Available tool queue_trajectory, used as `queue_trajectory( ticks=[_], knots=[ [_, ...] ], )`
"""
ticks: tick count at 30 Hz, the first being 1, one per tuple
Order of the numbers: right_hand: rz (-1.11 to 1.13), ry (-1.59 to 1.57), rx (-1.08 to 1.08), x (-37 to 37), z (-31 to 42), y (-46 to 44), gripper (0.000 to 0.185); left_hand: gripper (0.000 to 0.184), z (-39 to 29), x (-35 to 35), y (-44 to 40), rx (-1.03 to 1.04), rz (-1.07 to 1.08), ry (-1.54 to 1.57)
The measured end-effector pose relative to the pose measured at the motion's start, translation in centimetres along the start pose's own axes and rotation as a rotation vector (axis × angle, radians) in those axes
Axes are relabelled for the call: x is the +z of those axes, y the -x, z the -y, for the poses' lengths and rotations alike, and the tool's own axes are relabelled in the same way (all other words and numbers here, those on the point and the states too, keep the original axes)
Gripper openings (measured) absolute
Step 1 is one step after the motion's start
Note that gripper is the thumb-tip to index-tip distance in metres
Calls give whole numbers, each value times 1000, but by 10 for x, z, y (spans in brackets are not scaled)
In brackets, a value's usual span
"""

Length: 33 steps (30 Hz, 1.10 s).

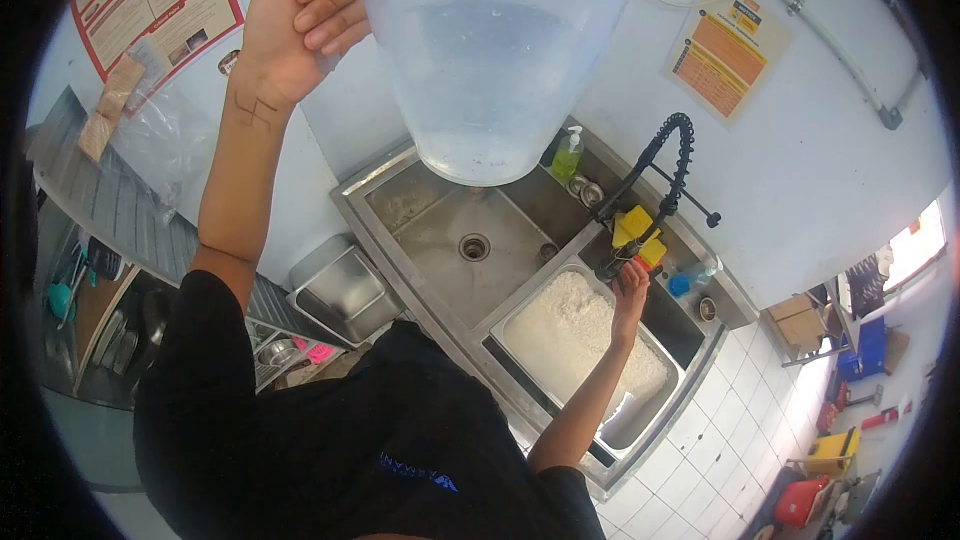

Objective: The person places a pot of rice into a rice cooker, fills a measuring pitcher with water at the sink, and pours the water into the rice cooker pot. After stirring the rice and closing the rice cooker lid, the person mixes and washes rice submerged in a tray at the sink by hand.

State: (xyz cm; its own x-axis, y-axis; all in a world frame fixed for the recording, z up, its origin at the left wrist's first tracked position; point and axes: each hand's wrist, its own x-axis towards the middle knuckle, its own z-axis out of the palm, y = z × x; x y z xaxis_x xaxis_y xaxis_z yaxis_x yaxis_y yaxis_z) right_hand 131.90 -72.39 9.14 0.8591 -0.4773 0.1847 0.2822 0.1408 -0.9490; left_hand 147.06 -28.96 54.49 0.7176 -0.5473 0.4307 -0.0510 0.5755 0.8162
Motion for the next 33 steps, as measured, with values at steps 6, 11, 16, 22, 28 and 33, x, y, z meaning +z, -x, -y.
queue_trajectory(
  ticks=[6,11,16,22,28,33],
  knots=[
    [-19,30,-18,2,3,4,69,60,8,-17,-1,-6,15,9],
    [-211,25,-117,-21,-21,17,59,54,28,-22,24,-78,-272,-108],
    [-431,63,-166,7,-1,93,54,53,87,-68,62,-199,-440,-340],
    [-460,79,-1,30,-13,201,53,41,181,-142,106,-360,-486,-534],
    [-555,141,116,40,-1,268,52,34,249,-202,124,-549,-546,-706],
    [-736,214,103,71,31,318,48,39,282,-252,127,-554,-401,-911]
  ],
)
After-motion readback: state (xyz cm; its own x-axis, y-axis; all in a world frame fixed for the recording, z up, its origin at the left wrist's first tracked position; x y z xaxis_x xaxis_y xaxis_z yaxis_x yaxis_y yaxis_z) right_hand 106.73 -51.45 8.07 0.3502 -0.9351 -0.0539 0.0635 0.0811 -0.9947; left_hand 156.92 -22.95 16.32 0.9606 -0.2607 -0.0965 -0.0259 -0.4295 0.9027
